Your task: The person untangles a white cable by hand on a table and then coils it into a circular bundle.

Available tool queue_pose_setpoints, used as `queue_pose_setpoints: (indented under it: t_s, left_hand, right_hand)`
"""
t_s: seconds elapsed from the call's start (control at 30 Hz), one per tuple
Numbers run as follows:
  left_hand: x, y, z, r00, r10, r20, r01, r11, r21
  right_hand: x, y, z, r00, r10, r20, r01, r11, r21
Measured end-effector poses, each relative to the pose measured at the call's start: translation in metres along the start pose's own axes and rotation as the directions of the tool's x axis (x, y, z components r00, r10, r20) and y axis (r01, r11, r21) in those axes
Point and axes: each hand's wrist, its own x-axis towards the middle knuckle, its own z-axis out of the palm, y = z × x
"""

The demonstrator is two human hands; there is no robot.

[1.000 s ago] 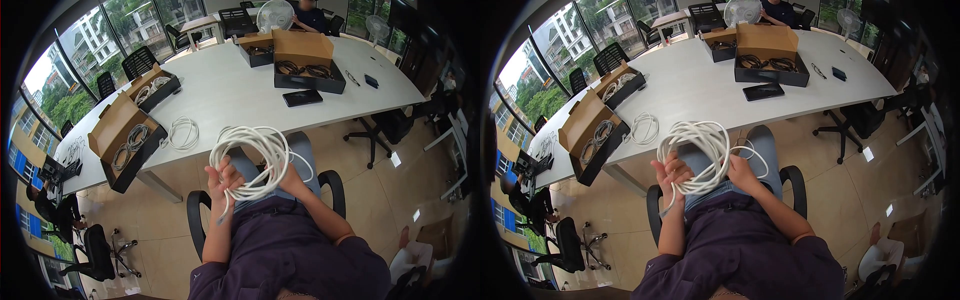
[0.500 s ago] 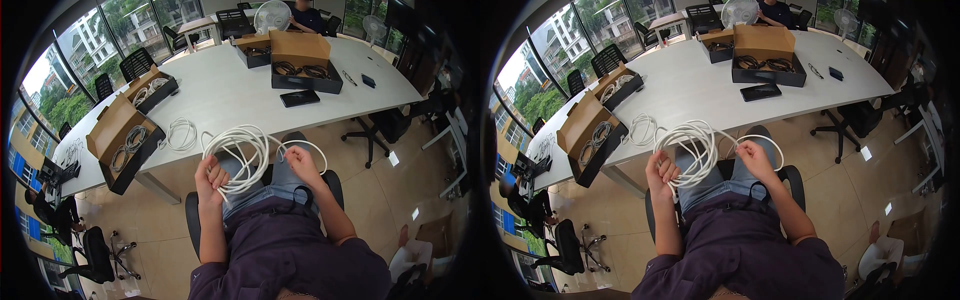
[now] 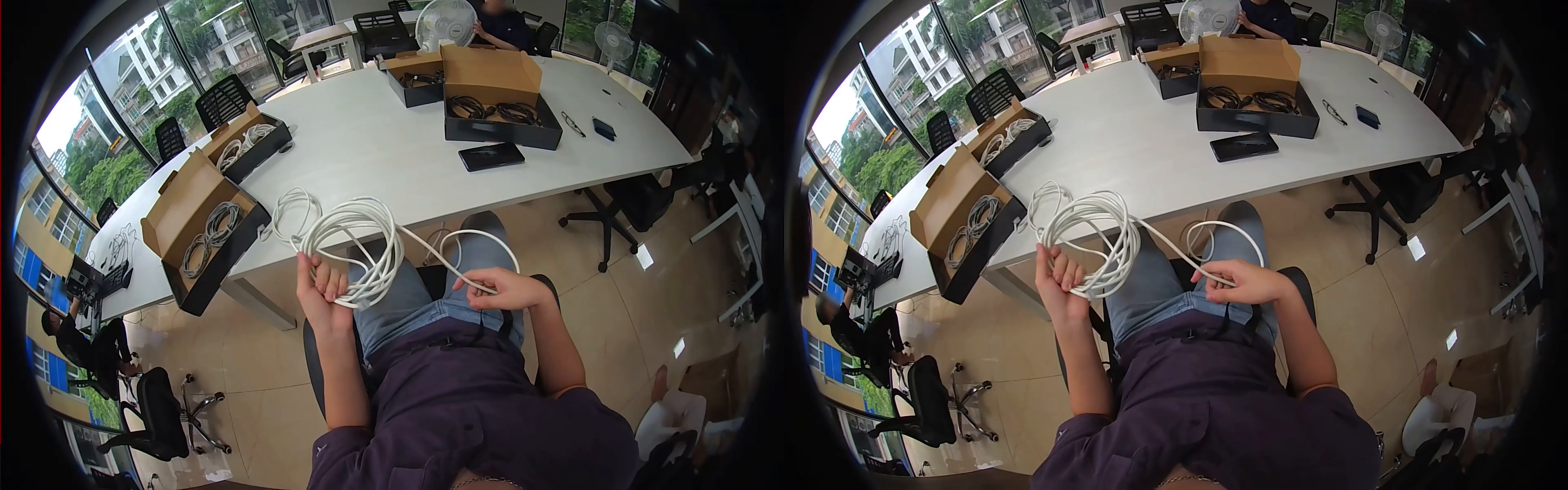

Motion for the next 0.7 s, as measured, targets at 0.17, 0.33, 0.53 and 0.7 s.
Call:
queue_pose_setpoints:
  t_s: [0.17,0.33,0.53,0.7]
  left_hand:
    - [-0.004,0.004,0.003,0.993,0.114,-0.033,-0.117,0.983,-0.142]
    - [0.000,0.010,0.003,0.856,0.485,-0.182,-0.473,0.875,0.108]
    - [-0.002,0.012,-0.001,0.828,0.552,-0.096,-0.535,0.830,0.159]
    - [-0.022,-0.055,0.015,0.890,0.416,0.188,-0.455,0.781,0.428]
  right_hand:
    - [-0.011,-0.026,0.014,0.958,-0.133,0.255,0.137,0.991,0.004]
    - [-0.023,-0.049,0.041,0.993,-0.091,0.081,0.121,0.811,-0.573]
    - [-0.025,-0.044,0.043,0.973,-0.209,0.098,0.229,0.816,-0.530]
    - [-0.016,-0.080,0.073,0.972,-0.102,0.213,0.208,0.799,-0.564]
